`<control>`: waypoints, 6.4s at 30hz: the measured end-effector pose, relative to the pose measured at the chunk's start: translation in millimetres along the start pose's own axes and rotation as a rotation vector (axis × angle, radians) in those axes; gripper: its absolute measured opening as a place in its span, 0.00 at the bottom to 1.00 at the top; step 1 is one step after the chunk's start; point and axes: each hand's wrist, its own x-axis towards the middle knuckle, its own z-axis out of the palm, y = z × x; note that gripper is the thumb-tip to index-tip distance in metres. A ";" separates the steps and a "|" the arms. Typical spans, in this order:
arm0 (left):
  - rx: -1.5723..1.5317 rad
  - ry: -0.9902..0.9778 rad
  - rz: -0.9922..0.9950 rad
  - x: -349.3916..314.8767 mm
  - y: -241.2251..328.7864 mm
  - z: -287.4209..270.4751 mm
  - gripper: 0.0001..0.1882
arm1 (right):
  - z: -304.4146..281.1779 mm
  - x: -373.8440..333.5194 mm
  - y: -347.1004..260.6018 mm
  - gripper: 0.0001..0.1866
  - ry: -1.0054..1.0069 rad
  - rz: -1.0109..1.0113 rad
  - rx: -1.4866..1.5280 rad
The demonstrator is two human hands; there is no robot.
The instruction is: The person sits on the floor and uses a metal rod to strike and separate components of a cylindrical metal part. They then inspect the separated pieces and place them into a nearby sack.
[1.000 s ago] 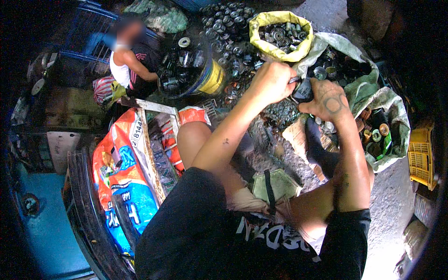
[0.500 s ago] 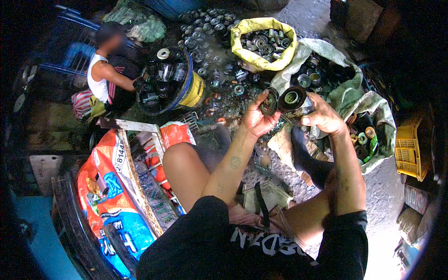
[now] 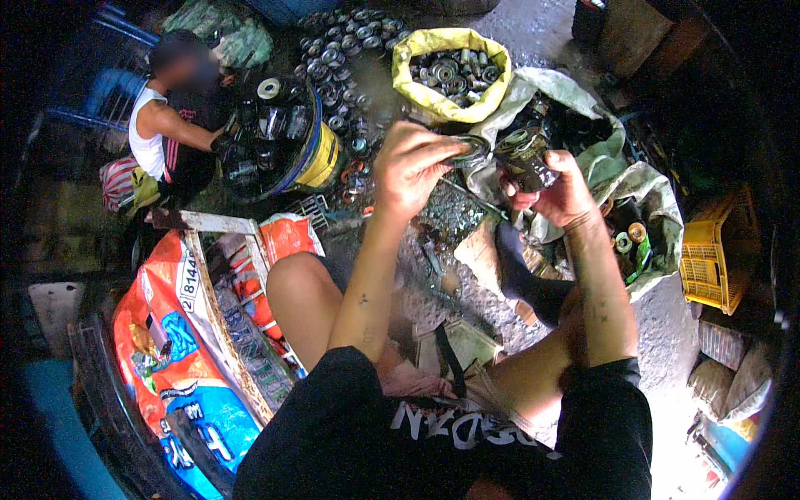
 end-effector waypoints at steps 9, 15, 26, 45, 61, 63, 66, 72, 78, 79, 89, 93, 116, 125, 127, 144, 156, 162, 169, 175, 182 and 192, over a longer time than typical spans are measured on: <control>-1.064 -0.672 -1.414 -32.0 -65.5 19.2 0.12 | 18.1 -13.9 -21.6 0.38 0.223 -0.110 -1.379; -0.389 -1.184 -1.533 -52.7 -150.3 68.7 0.12 | 13.3 -19.1 -13.5 0.43 0.170 0.290 -1.673; -0.439 -0.647 -0.467 67.3 -24.6 32.6 0.12 | 0.6 -25.7 -35.3 0.42 0.121 -0.064 -1.060; -0.084 -0.820 -0.211 106.7 40.0 -15.1 0.07 | -8.7 -48.8 -37.1 0.43 0.139 0.052 -1.263; -0.301 -1.005 -0.163 102.3 32.3 19.2 0.10 | -12.0 -47.0 -39.9 0.42 0.046 -0.020 -1.033; -0.282 -1.003 -0.253 93.3 50.3 7.8 0.12 | -4.7 -40.0 -40.2 0.37 -0.046 -0.044 -0.923; -0.256 -0.986 -0.132 73.6 47.9 9.5 0.12 | -6.6 -34.7 -38.8 0.35 -0.065 -0.038 -1.035; -0.343 -0.976 -0.207 46.7 44.4 -11.7 0.12 | 5.9 -23.0 -14.7 0.37 -0.071 0.104 -0.914; -0.183 -0.908 -0.121 27.4 44.9 -26.1 0.11 | 29.6 -15.1 -13.2 0.36 -0.115 0.179 -1.023; -0.175 -0.842 -0.074 19.2 42.5 -22.6 0.11 | 28.0 -15.9 -11.6 0.36 -0.111 0.162 -1.027; -0.231 -0.576 -0.147 25.5 28.1 -36.4 0.06 | 30.2 0.6 -19.5 0.33 -0.041 0.186 -1.275; -0.250 -0.584 -0.267 29.0 13.3 -59.7 0.07 | 14.7 0.8 -4.6 0.34 -0.012 0.249 -1.053; -0.885 -0.576 -0.206 -0.3 16.2 -28.0 0.51 | 43.9 25.0 18.6 0.61 -0.242 0.326 -0.575; -0.780 -0.348 -0.466 0.5 20.4 -53.3 0.43 | 48.7 43.1 14.2 0.62 -0.134 0.097 -0.607; -0.666 -0.231 -0.425 1.4 18.7 -55.7 0.39 | 74.0 44.1 25.7 0.64 -0.096 -0.194 -0.696; -0.455 -0.155 -0.241 6.4 32.8 -50.8 0.35 | 104.1 40.7 42.5 0.52 0.000 -0.871 -1.184; -0.419 -0.136 -0.321 10.8 40.9 -47.8 0.35 | 111.0 34.0 43.2 0.64 0.057 -0.780 -1.265; -0.390 -0.094 -0.234 11.8 43.1 -43.8 0.36 | 111.2 26.9 45.0 0.60 0.120 -0.754 -1.252; -0.438 -0.060 -0.270 11.2 46.4 -39.8 0.35 | 110.9 27.7 43.4 0.57 0.164 -0.825 -1.236; -0.425 -0.154 -0.273 22.3 39.7 -38.8 0.34 | 105.1 32.0 42.5 0.59 0.189 -0.834 -1.278; -0.430 -0.256 -0.096 31.4 33.5 -49.8 0.41 | 97.1 31.1 34.1 0.79 0.041 -0.842 -1.239; -0.468 -0.272 -0.126 26.9 27.1 -41.5 0.47 | 91.2 27.1 28.2 0.52 0.295 -0.733 -1.419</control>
